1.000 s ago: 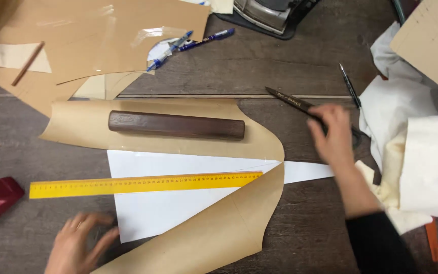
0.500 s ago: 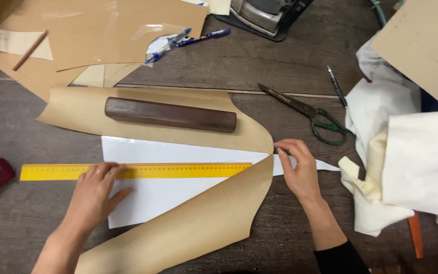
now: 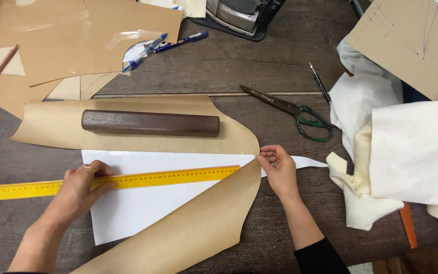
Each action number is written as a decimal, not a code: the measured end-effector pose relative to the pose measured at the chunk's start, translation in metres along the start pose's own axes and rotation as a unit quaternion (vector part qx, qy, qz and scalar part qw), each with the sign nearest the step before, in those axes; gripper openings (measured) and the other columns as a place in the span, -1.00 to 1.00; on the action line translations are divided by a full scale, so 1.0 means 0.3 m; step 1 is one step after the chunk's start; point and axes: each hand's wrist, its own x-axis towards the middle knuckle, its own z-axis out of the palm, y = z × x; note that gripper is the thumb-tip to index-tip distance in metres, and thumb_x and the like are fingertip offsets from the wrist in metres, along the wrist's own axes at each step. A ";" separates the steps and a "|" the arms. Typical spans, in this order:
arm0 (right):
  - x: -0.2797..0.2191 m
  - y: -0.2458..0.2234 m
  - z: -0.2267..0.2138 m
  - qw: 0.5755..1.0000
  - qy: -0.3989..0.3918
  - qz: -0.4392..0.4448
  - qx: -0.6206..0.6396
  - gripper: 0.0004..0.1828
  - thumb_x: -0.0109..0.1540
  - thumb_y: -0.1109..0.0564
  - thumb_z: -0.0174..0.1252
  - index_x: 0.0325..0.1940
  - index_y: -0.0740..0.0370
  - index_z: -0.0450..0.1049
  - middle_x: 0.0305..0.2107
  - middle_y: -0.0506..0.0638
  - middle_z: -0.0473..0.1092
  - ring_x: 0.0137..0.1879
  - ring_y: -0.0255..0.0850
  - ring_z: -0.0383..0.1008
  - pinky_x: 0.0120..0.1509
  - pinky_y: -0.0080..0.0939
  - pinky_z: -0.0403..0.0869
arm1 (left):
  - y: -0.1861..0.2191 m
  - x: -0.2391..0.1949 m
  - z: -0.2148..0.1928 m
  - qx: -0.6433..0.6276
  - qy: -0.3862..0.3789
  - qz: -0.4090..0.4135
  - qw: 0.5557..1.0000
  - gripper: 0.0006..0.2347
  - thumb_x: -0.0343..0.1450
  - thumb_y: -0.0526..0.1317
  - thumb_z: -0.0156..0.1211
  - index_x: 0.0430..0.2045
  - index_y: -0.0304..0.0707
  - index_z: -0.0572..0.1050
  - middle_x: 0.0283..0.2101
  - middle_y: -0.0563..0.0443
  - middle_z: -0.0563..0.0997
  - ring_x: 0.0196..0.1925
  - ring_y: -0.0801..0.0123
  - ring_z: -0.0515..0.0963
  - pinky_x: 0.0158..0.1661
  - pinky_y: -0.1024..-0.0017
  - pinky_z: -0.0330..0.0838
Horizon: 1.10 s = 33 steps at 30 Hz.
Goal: The person secures a white paper pattern onto a larger sheet of brown paper using clear adhesive tape. They use a yellow ruler to measure and align the paper, applying tape along the edges and corners to hold the pattern in place.
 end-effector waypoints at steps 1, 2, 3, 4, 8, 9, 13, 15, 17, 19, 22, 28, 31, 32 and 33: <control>0.003 -0.003 0.002 1.000 0.000 0.001 0.000 -0.78 0.15 0.14 0.24 -0.15 0.20 0.47 -0.34 -0.07 0.45 -0.23 -0.34 0.39 -0.10 -0.34 0.42 | 0.004 -0.010 -0.014 0.000 -0.001 0.000 1.000 -0.82 0.25 -0.07 0.25 -0.35 0.10 0.45 -0.27 0.32 0.68 -0.19 0.35 0.59 -0.02 0.37 0.15; 0.005 -0.005 0.003 1.000 0.009 -0.001 -0.006 -0.81 0.14 0.16 0.24 -0.18 0.20 0.47 -0.35 -0.06 0.46 -0.24 -0.33 0.40 -0.11 -0.34 0.42 | 0.008 -0.019 -0.027 -0.047 0.012 -0.009 0.999 -0.85 0.30 -0.08 0.20 -0.35 0.02 0.47 -0.26 0.31 0.68 -0.23 0.36 0.59 0.03 0.39 0.11; 0.009 -0.008 0.005 1.000 0.018 -0.002 -0.013 -0.83 0.13 0.17 0.25 -0.21 0.21 0.47 -0.37 -0.05 0.46 -0.25 -0.33 0.41 -0.11 -0.35 0.43 | 0.013 -0.028 -0.042 -0.093 0.025 -0.019 0.995 -0.86 0.34 -0.09 0.15 -0.34 -0.05 0.48 -0.25 0.30 0.67 -0.27 0.36 0.58 0.07 0.42 0.06; 0.014 -0.001 0.005 1.000 0.018 -0.001 -0.013 -0.83 0.13 0.17 0.25 -0.21 0.21 0.47 -0.37 -0.05 0.46 -0.25 -0.33 0.41 -0.11 -0.35 0.43 | 0.029 -0.025 -0.053 -0.093 0.024 -0.018 0.995 -0.86 0.34 -0.09 0.15 -0.34 -0.05 0.48 -0.25 0.30 0.67 -0.27 0.36 0.58 0.07 0.42 0.06; 0.021 0.007 0.008 0.998 0.027 0.000 -0.052 -0.87 0.14 0.16 0.24 -0.25 0.17 0.48 -0.41 -0.10 0.45 -0.34 -0.35 0.36 -0.17 -0.33 0.42 | 0.103 -0.023 -0.075 -0.128 0.057 -0.006 0.990 -0.86 0.37 -0.14 0.12 -0.34 -0.13 0.54 -0.28 0.27 0.68 -0.29 0.38 0.64 0.03 0.47 0.19; 0.020 0.004 0.008 0.997 0.031 0.000 -0.069 -0.88 0.14 0.15 0.23 -0.26 0.16 0.48 -0.43 -0.11 0.44 -0.36 -0.35 0.34 -0.18 -0.32 0.41 | 0.125 -0.022 -0.077 -0.138 0.064 0.002 0.988 -0.88 0.37 -0.17 0.11 -0.33 -0.13 0.53 -0.25 0.25 0.68 -0.24 0.38 0.64 0.04 0.46 0.18; 0.025 0.009 0.015 0.994 0.048 -0.007 -0.095 -0.92 0.14 0.18 0.21 -0.29 0.16 0.49 -0.48 -0.12 0.42 -0.43 -0.38 0.30 -0.24 -0.36 0.39 | 0.189 0.020 -0.055 -0.143 0.057 0.010 0.988 -0.90 0.36 -0.16 0.12 -0.39 -0.12 0.51 -0.30 0.25 0.69 -0.35 0.37 0.65 -0.10 0.46 0.33; 0.017 -0.011 0.013 0.992 0.042 -0.002 -0.115 -0.93 0.15 0.20 0.21 -0.29 0.16 0.49 -0.46 -0.13 0.42 -0.41 -0.38 0.30 -0.23 -0.34 0.40 | 0.253 0.026 -0.070 -0.154 0.049 0.014 0.987 -0.87 0.36 -0.16 0.11 -0.38 -0.18 0.53 -0.33 0.15 0.70 -0.29 0.32 0.63 -0.09 0.42 0.34; 0.033 0.018 0.009 0.995 0.043 -0.022 -0.091 -0.90 0.11 0.28 0.22 -0.29 0.24 0.51 -0.47 -0.01 0.44 -0.44 -0.33 0.37 -0.35 -0.33 0.41 | 0.249 0.042 -0.045 -0.130 0.055 0.026 0.990 -0.88 0.33 -0.19 0.18 -0.31 -0.09 0.54 -0.32 0.13 0.69 -0.19 0.29 0.63 0.00 0.33 0.30; 0.040 0.028 0.004 0.996 0.046 -0.042 -0.067 -0.87 0.08 0.36 0.24 -0.29 0.31 0.52 -0.48 0.11 0.46 -0.48 -0.28 0.43 -0.47 -0.32 0.42 | 0.252 0.058 -0.027 -0.106 0.061 0.040 0.992 -0.82 0.30 -0.23 0.26 -0.24 -0.01 0.54 -0.31 0.11 0.68 -0.08 0.26 0.63 0.09 0.23 0.25; 0.036 0.019 0.001 0.996 0.039 -0.046 -0.068 -0.89 0.10 0.37 0.21 -0.29 0.35 0.51 -0.47 0.14 0.44 -0.46 -0.25 0.43 -0.44 -0.30 0.44 | 0.267 0.074 -0.020 -0.114 0.046 0.039 0.992 -0.83 0.31 -0.23 0.25 -0.25 -0.05 0.54 -0.30 0.06 0.68 -0.08 0.19 0.62 0.11 0.17 0.25; 0.037 0.033 -0.006 0.996 0.042 -0.056 -0.058 -0.90 0.07 0.37 0.23 -0.35 0.31 0.55 -0.50 0.06 0.40 -0.48 -0.32 0.44 -0.45 -0.38 0.45 | 0.290 0.086 -0.029 -0.125 0.043 0.034 0.991 -0.82 0.31 -0.14 0.28 -0.27 -0.04 0.55 -0.31 0.06 0.68 -0.08 0.21 0.62 0.11 0.16 0.25; 0.033 0.034 -0.008 0.996 0.047 -0.056 -0.042 -0.90 0.08 0.39 0.21 -0.34 0.34 0.56 -0.49 0.06 0.37 -0.48 -0.34 0.40 -0.44 -0.39 0.44 | 0.277 0.101 -0.013 -0.117 0.048 0.035 0.991 -0.79 0.28 -0.14 0.32 -0.26 -0.04 0.54 -0.30 0.07 0.67 -0.07 0.22 0.61 0.12 0.17 0.26; 0.033 0.032 -0.008 0.996 0.046 -0.058 -0.042 -0.90 0.08 0.39 0.21 -0.34 0.35 0.56 -0.50 0.06 0.36 -0.48 -0.35 0.40 -0.44 -0.40 0.43 | 0.290 0.101 -0.021 -0.114 0.045 0.036 0.992 -0.75 0.21 -0.15 0.39 -0.28 -0.06 0.55 -0.30 0.06 0.66 -0.08 0.22 0.61 0.10 0.19 0.27; 0.032 0.029 -0.008 0.996 0.046 -0.060 -0.041 -0.90 0.07 0.39 0.20 -0.35 0.35 0.56 -0.50 0.05 0.35 -0.48 -0.36 0.39 -0.44 -0.41 0.43 | 0.302 0.100 -0.029 -0.111 0.043 0.037 0.992 -0.70 0.15 -0.16 0.46 -0.29 -0.08 0.55 -0.31 0.04 0.65 -0.10 0.21 0.61 0.09 0.21 0.28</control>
